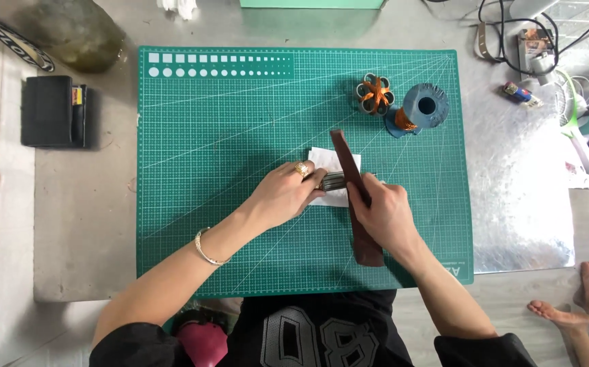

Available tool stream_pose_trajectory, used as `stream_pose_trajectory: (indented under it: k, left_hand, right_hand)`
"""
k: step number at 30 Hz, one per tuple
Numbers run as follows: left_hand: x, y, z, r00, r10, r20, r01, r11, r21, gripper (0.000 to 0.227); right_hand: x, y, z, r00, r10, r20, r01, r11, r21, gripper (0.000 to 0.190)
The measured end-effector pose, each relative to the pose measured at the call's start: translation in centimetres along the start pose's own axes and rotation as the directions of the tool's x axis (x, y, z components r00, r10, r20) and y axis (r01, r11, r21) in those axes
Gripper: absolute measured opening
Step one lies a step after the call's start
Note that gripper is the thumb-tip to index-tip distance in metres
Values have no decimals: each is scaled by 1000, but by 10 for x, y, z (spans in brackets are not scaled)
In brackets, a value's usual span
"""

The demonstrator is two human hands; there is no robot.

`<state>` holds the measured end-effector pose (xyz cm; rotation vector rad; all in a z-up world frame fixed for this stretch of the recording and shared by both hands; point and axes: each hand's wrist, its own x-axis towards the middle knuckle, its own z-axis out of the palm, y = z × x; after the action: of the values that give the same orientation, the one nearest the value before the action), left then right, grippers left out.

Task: The person holds a small metal object wrapped in a white cloth and uses a sanding block to smooth its surface. They repeatedly rub the sanding block against the metal object, rotating it to work on different sides.

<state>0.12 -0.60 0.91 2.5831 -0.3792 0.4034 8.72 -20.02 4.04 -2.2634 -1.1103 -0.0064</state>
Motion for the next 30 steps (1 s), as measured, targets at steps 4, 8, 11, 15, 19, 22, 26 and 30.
stream_pose_trajectory:
  k: [4,8,11,15,19,22,26,30]
  left_hand:
    - [-1,1,1,999,32,-14,-31,998,60,35]
    - [-1,0,0,998,59,-38,-53,988,143,34]
    - [-1,0,0,998,49,-45,-42,990,138,34]
    - [-2,2,2,999,33,-40,-26,989,149,33]
    - [-2,2,-1,998,21,-63,-12,990,139,33]
    - [-3,2,2,998,22,-65,-11,987,162,33]
    - [-2,2,0,998,9,-65,-1,991,132,34]
    - [-3,2,1,997,8,-75,2,991,131,35]
  right_hand:
    - [4,1,-2,1000,13,9,-13,1000,-23,33]
    - [4,-5,-8,998,-30,47,36,991,-127,31]
    - [6,-7,-11,998,-34,53,42,987,-155,32]
    - [4,-8,-6,997,-47,62,58,981,-186,32]
    - [8,-3,-7,997,-38,64,47,989,-139,33]
    - [8,-5,-6,998,-33,56,40,993,-116,35]
    - [10,-2,-5,997,-2,75,7,998,-62,36]
    - [11,1,-7,997,15,75,-11,999,-50,36]
